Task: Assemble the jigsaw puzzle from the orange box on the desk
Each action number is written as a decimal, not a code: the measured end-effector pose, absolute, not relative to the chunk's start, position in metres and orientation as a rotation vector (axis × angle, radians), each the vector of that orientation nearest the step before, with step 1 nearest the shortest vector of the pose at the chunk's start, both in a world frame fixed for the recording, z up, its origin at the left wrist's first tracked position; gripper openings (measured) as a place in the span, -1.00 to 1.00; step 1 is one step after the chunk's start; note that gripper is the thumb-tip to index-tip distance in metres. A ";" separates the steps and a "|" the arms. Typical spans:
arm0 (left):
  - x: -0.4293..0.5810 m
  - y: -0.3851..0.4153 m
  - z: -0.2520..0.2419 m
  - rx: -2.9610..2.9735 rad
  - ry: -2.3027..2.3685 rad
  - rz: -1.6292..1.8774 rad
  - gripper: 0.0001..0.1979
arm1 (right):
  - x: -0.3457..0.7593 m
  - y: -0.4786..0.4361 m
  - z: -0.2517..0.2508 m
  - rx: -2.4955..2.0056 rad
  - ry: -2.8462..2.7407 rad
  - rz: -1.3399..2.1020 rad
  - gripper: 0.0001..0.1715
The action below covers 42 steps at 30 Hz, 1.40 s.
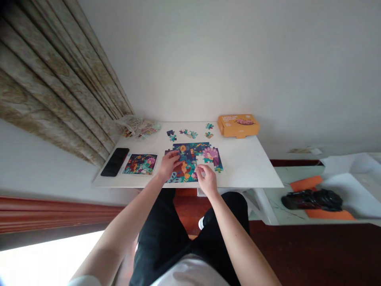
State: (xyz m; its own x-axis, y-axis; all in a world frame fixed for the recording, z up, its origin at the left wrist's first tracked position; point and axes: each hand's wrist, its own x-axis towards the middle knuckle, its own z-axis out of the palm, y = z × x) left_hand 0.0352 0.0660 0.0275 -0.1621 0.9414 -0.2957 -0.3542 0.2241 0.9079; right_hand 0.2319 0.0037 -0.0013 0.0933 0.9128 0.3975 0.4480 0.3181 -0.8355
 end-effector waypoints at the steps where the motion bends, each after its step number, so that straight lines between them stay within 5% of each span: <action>1: 0.046 0.058 0.027 0.646 1.212 1.301 -0.75 | 0.229 0.001 -0.001 -1.294 -1.459 0.626 -0.68; 6: 0.091 0.026 0.029 0.770 1.188 1.318 -0.77 | 0.217 -0.010 0.001 -1.236 -1.014 0.969 -0.42; 13: 0.119 0.004 0.028 0.875 1.174 1.292 -0.72 | 0.231 -0.012 0.003 -1.212 -0.801 1.081 -0.51; 22: 0.104 0.008 0.026 1.441 1.333 1.114 -0.90 | 0.263 -0.006 0.003 -1.242 -0.934 1.034 -0.34; 32: 0.055 0.007 0.019 2.425 1.620 0.611 -0.53 | 0.365 0.038 -0.001 -1.373 -1.136 0.924 -0.28; 42: 0.057 0.003 0.014 2.440 1.635 0.640 -0.54 | 0.352 0.176 0.020 -1.381 -1.454 0.935 -0.88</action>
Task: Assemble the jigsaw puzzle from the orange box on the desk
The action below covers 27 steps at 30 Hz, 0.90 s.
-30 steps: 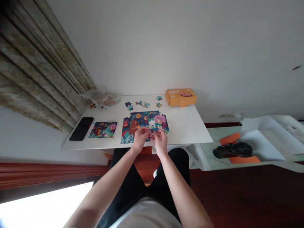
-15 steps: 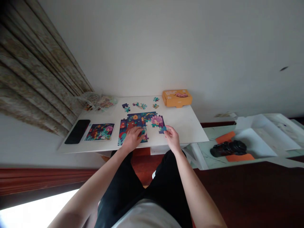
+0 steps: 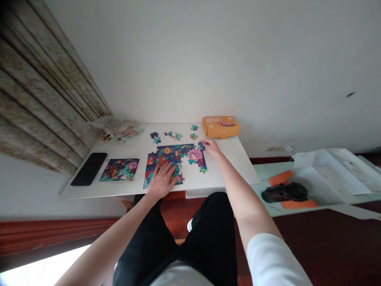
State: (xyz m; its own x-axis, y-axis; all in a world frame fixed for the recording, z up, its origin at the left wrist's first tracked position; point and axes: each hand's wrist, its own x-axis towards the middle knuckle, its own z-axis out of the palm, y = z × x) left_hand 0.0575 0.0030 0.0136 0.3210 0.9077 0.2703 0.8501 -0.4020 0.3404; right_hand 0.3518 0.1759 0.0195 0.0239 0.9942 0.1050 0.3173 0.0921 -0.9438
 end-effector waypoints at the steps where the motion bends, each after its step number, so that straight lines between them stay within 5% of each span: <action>1: 0.057 0.003 0.013 2.439 1.636 0.643 -0.54 | 0.349 0.184 0.019 -1.395 -1.457 0.941 -0.91; 15: 0.058 0.003 0.016 2.416 1.631 0.676 -0.55 | 0.337 0.205 -0.005 -1.534 -1.740 0.706 -0.81; 27: 0.058 0.003 0.014 2.394 1.636 0.683 -0.56 | 0.325 0.118 -0.013 -1.577 -2.123 0.339 -0.41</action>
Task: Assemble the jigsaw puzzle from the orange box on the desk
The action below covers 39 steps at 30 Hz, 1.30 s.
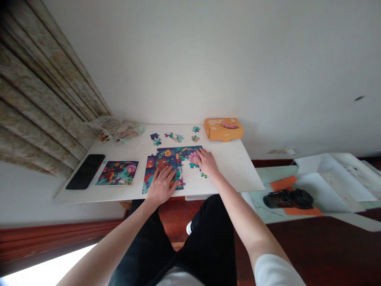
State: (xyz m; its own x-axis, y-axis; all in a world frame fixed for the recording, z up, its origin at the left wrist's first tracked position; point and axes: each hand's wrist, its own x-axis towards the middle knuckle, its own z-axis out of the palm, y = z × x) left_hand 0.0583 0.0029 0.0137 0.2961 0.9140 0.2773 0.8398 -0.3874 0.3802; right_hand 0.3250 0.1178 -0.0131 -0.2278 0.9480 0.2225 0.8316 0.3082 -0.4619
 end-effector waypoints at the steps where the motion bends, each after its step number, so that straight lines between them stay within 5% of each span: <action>1: 0.058 0.003 0.014 2.388 1.633 0.692 -0.56 | 0.323 0.114 -0.014 -1.615 -2.154 0.334 -0.38; 30: 0.055 0.004 0.013 2.400 1.632 0.708 -0.62 | 0.338 0.085 -0.025 -1.582 -1.927 0.261 -0.39; 39: 0.090 0.124 0.048 2.319 1.500 0.755 -0.69 | 0.331 0.077 -0.020 -1.666 -1.863 0.126 -0.43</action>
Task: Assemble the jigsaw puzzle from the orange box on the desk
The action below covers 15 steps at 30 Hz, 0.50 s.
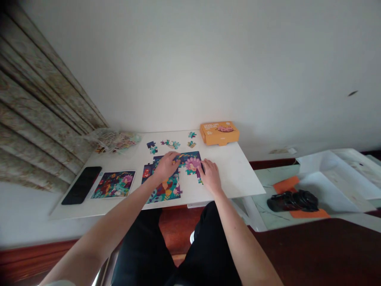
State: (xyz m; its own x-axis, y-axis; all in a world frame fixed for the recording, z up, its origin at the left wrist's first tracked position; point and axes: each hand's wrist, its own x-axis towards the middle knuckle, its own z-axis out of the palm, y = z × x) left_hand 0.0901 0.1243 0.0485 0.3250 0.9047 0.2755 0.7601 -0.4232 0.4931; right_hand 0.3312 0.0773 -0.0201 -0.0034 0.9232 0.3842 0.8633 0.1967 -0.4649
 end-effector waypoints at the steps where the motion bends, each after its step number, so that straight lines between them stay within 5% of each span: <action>1: 0.102 0.146 0.052 2.305 1.490 0.746 -0.68 | 0.330 0.078 -0.019 -1.684 -1.870 0.118 -0.44; 8: 0.186 0.268 0.051 2.099 1.703 0.449 -0.58 | 0.328 0.078 -0.014 -1.737 -1.894 0.123 -0.48; 15: 0.207 0.308 0.036 2.024 1.787 0.406 -0.61 | 0.325 0.076 -0.010 -1.753 -1.902 0.108 -0.52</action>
